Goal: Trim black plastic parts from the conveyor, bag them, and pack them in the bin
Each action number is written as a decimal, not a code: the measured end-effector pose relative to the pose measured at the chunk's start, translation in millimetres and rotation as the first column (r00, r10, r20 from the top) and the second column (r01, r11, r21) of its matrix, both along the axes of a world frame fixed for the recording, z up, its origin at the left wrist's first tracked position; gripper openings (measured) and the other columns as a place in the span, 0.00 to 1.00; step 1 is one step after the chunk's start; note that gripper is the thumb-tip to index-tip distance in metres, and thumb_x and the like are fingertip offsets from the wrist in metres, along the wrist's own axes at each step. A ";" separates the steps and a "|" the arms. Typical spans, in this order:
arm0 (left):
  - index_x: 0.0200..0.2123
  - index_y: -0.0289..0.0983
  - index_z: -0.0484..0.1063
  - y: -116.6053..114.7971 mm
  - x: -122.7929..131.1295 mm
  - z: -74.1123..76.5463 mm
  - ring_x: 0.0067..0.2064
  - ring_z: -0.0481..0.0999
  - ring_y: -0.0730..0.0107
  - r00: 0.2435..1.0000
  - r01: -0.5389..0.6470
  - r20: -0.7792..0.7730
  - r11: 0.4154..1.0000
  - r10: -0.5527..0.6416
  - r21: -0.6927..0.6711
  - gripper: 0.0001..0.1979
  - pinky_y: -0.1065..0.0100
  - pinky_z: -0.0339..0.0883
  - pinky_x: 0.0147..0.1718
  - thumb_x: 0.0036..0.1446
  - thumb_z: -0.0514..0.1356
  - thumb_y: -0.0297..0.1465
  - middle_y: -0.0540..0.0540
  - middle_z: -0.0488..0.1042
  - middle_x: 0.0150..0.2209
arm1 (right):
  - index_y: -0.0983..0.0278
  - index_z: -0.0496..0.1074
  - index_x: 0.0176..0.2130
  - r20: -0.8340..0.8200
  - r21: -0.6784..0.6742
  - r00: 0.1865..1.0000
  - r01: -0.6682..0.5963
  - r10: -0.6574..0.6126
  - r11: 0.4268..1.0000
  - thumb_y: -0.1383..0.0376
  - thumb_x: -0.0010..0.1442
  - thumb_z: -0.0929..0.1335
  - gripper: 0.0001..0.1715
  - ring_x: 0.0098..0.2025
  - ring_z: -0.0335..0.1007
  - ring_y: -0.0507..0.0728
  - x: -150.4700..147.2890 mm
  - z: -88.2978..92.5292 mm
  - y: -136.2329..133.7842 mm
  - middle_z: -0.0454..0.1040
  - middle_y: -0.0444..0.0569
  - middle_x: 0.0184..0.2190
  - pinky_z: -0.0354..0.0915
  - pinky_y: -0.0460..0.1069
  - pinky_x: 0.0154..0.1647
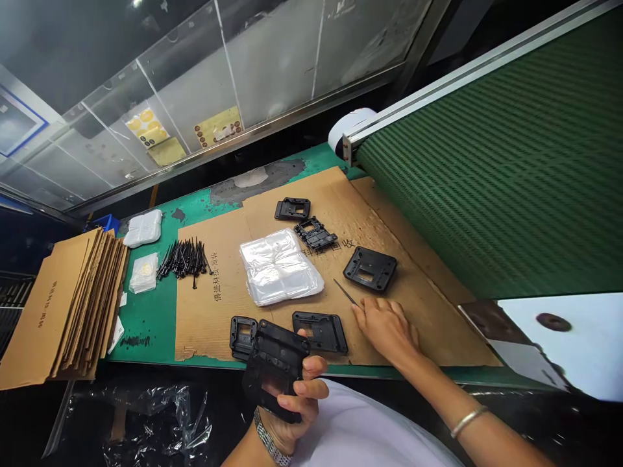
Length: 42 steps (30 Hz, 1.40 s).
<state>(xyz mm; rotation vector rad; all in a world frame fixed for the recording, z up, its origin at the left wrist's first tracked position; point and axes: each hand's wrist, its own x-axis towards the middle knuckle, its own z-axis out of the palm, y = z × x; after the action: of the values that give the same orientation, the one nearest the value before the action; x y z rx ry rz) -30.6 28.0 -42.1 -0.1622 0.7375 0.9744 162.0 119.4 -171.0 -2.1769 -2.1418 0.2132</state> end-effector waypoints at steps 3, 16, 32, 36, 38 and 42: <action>0.47 0.50 0.66 0.3 -2.3 -0.8 0.21 0.54 0.80 0.999 0.028 -0.039 1.000 -0.028 0.004 0.26 0.77 0.45 0.13 0.41 0.63 0.44 0.46 0.65 0.34 | 0.68 0.71 0.33 -0.164 0.008 0.986 -0.018 0.019 1.000 0.64 0.58 0.57 0.16 0.40 0.64 0.64 -6.1 16.6 1.7 0.71 0.60 0.34 0.60 0.55 0.37; 0.58 0.39 0.53 48.4 1.8 -29.1 0.41 0.68 0.63 0.399 0.747 -0.911 0.613 -0.106 0.256 0.35 0.61 0.58 0.45 0.47 0.61 0.35 0.43 0.70 0.41 | 0.67 0.68 0.44 -0.818 -0.553 0.085 -0.388 -0.569 0.737 0.46 0.47 0.67 0.33 0.26 0.66 0.51 -25.2 92.7 -48.2 0.71 0.45 0.27 0.58 0.44 0.21; 0.58 0.39 0.52 77.3 19.6 -89.5 0.58 0.50 0.42 -0.174 0.963 -0.966 0.237 0.190 -0.127 0.45 0.45 0.37 0.54 0.37 0.66 0.39 0.34 0.57 0.57 | 0.58 0.61 0.19 -0.795 -0.606 -0.449 0.561 -0.407 0.564 0.63 0.33 0.72 0.14 0.28 0.69 0.57 39.9 2.9 -72.1 0.73 0.43 0.23 0.72 0.55 0.30; 0.55 0.41 0.56 77.6 12.7 -89.8 0.55 0.55 0.44 -0.216 0.976 -0.935 0.060 0.280 -0.207 0.38 0.44 0.38 0.54 0.38 0.64 0.36 0.36 0.63 0.52 | 0.59 0.62 0.19 -0.788 -0.615 -0.456 0.548 -0.413 0.567 0.61 0.34 0.73 0.15 0.27 0.71 0.58 24.5 -0.1 -62.2 0.73 0.44 0.21 0.72 0.57 0.34; 0.53 0.43 0.59 78.3 5.2 -83.6 0.55 0.54 0.44 -0.213 0.975 -0.918 0.017 0.335 -0.221 0.33 0.43 0.36 0.54 0.41 0.63 0.35 0.38 0.63 0.51 | 0.60 0.64 0.19 -0.775 -0.631 -0.461 0.529 -0.432 0.568 0.61 0.33 0.74 0.16 0.26 0.72 0.57 17.1 5.7 -61.8 0.73 0.45 0.20 0.72 0.56 0.35; 0.45 0.42 0.67 86.7 -1.3 -73.7 0.53 0.57 0.48 -0.239 0.960 -0.867 -0.026 0.437 -0.278 0.18 0.45 0.37 0.54 0.47 0.56 0.29 0.39 0.66 0.45 | 0.64 0.66 0.21 -0.619 -0.778 -0.304 0.363 -0.725 0.512 0.55 0.41 0.72 0.17 0.20 0.69 0.54 15.4 20.3 -69.8 0.72 0.50 0.17 0.68 0.48 0.20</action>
<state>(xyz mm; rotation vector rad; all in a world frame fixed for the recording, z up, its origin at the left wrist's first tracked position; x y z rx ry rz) -31.9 114.7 -115.7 2.3702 1.0901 -0.0250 177.3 49.6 -150.7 -1.7558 -0.0708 1.4628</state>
